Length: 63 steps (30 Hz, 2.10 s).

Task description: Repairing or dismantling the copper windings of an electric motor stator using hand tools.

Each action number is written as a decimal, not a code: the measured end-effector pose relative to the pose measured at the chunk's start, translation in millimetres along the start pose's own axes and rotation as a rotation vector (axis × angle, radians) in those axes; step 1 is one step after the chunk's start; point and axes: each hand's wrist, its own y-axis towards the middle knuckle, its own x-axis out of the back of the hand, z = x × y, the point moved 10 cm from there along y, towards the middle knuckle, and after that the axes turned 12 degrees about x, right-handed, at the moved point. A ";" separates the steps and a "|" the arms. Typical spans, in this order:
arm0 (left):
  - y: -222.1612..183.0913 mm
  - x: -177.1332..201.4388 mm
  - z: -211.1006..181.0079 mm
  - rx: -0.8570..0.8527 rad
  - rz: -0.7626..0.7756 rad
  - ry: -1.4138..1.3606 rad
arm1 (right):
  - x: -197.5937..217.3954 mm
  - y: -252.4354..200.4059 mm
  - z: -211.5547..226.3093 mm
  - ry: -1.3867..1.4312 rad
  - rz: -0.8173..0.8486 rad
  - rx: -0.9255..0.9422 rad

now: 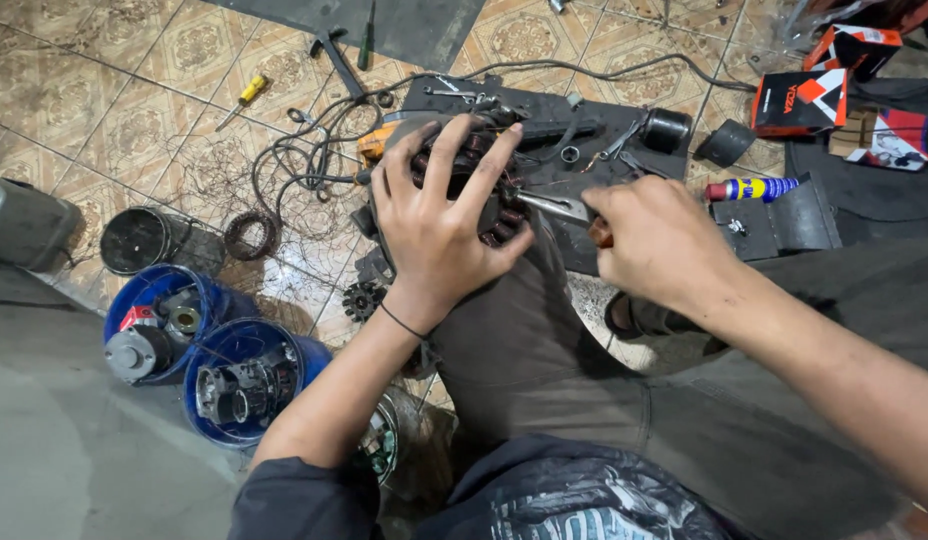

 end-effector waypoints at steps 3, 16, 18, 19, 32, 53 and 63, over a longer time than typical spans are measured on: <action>0.1 -0.5 -0.8 -0.010 0.028 0.011 | 9.8 -2.5 9.3 -0.170 -0.070 0.115; 3.9 -0.9 -8.6 -0.037 0.030 0.021 | -13.4 -14.8 -12.7 -0.222 0.237 -0.069; 3.7 -1.2 -10.8 -0.051 0.016 0.083 | -9.6 -13.0 -15.7 -0.268 0.209 -0.101; 4.5 0.8 -11.7 -0.049 0.014 0.080 | -7.9 -12.2 -14.4 -0.272 0.209 -0.102; 10.6 -7.8 -27.7 -0.060 0.063 0.019 | 12.6 -23.7 1.2 -0.190 0.324 -0.296; 12.0 -15.1 -41.5 -0.074 0.003 0.038 | 7.1 -12.3 7.1 -0.235 0.404 -0.327; 14.3 -11.6 -38.6 -0.074 0.015 0.098 | -2.2 -22.0 0.4 -0.248 -0.131 -0.163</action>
